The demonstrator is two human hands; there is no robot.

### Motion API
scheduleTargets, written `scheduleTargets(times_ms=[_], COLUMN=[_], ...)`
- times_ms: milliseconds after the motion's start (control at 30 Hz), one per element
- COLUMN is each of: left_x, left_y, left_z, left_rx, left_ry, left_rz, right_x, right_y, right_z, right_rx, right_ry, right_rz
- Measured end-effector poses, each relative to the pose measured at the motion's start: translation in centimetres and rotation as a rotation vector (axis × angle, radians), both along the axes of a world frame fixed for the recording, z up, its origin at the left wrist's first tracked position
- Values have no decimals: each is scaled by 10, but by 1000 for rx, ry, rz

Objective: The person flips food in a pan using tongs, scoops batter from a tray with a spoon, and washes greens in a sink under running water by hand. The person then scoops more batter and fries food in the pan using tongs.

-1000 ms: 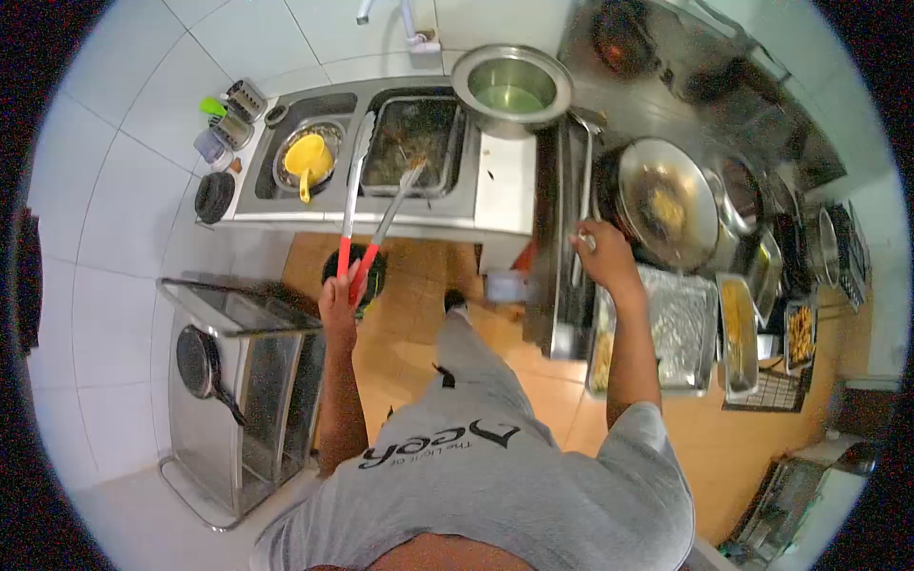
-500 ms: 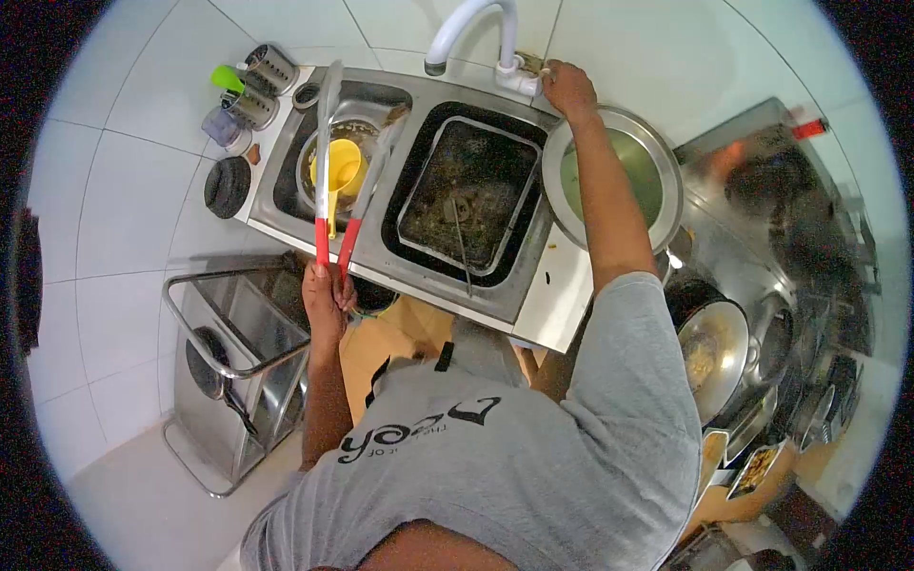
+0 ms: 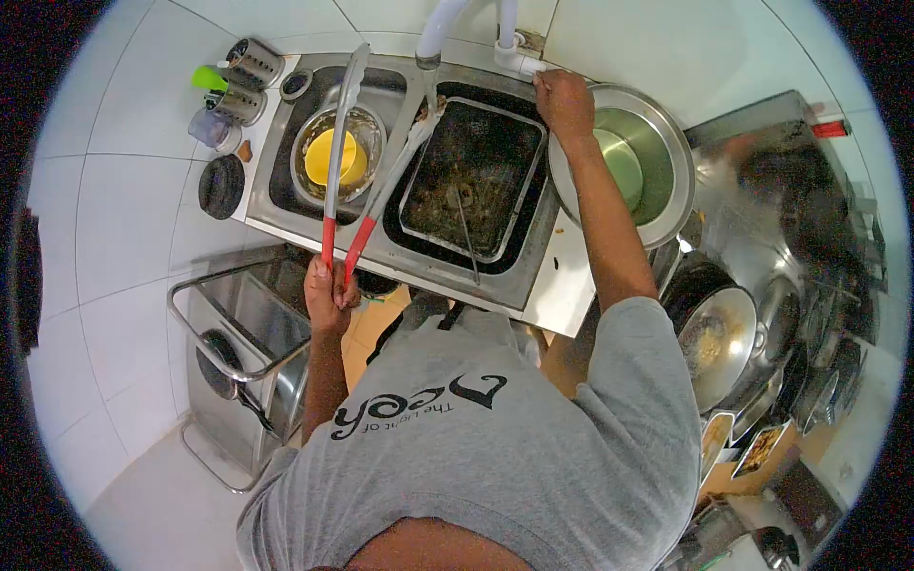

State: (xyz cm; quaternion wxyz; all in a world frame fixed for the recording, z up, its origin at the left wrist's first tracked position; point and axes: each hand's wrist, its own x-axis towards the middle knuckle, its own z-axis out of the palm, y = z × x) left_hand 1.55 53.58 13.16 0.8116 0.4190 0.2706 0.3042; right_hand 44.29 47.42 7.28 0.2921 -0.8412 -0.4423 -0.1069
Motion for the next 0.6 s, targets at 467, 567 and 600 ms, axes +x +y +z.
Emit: scheduleTargets(times_ms=[467,567,600], left_x=[-14,-15,-17], left_y=[7,9,10], left_z=[-10,-11,-13], left_rx=[43,74,77], left_ry=[143,265,281], left_rz=[-108,-136,-140], right_x=[-122,-210,-229], right_y=[-52,-85,-87], right_z=[-1,-53,-64], right_rx=[11,-539,-687], right_ry=[124,568,635], right_rz=[-97,5,85])
